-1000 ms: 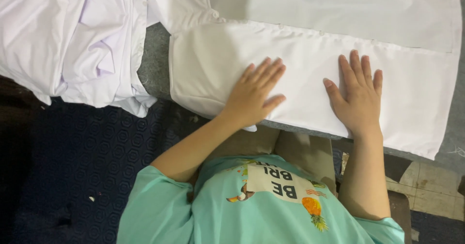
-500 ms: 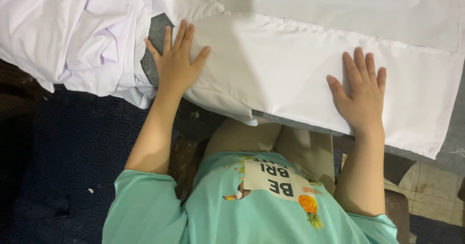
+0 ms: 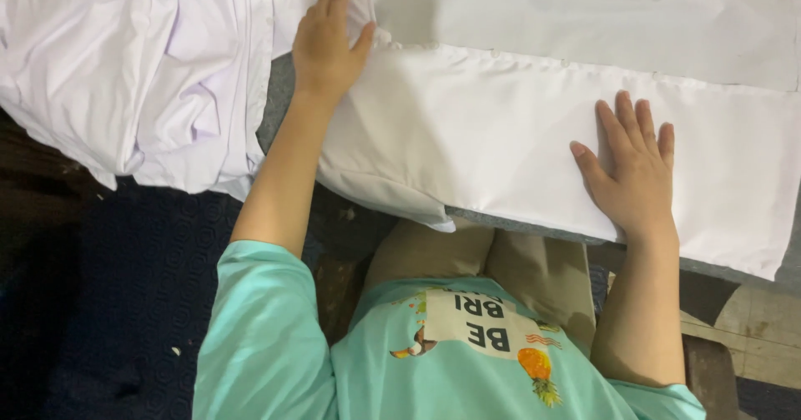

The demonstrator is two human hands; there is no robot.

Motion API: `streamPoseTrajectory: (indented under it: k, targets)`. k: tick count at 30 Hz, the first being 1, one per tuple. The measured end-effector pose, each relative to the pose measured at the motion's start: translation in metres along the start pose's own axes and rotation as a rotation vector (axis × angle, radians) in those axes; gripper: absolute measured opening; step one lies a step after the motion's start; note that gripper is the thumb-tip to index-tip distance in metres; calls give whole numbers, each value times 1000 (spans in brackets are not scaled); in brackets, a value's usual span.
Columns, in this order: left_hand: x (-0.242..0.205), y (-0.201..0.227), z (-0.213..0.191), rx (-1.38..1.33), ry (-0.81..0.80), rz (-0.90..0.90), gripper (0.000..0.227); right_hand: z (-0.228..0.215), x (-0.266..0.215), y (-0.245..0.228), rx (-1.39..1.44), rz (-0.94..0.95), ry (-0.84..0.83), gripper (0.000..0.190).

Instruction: Folding white shirts on a work table and stacking them in a factory setting.

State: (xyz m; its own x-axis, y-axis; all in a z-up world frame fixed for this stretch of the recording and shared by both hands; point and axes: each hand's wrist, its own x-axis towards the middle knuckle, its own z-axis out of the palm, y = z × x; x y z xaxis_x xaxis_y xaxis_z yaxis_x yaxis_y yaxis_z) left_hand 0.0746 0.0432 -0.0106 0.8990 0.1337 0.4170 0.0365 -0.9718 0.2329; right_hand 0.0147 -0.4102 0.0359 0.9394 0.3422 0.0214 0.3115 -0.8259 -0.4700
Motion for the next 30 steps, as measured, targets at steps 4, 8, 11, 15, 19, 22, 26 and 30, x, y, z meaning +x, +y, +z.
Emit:
streamPoseTrajectory:
  k: [4,8,11,15,19,22,26,30]
  targets:
    - [8,-37,2,45,139,43,32,-3,1,-4,10,27,-20,67]
    - [4,-60,3,168,187,23,37,-6,3,-7,21,53,-34,67]
    - [4,-76,12,115,96,-40,41,-5,3,-6,14,15,-16,66]
    - [5,-78,9,17,79,-34,40,-4,5,-5,1,45,-49,68]
    - [6,-74,-2,-224,44,-237,54,-6,5,0,5,18,-46,69]
    - [7,-76,4,-243,94,-253,48,-7,3,-14,82,83,-5,64]
    - [3,-76,6,-278,94,-207,49,-7,9,-41,74,-79,26,59]
    - [3,-87,26,-29,199,-17,35,-20,35,-92,-24,-434,21,61]
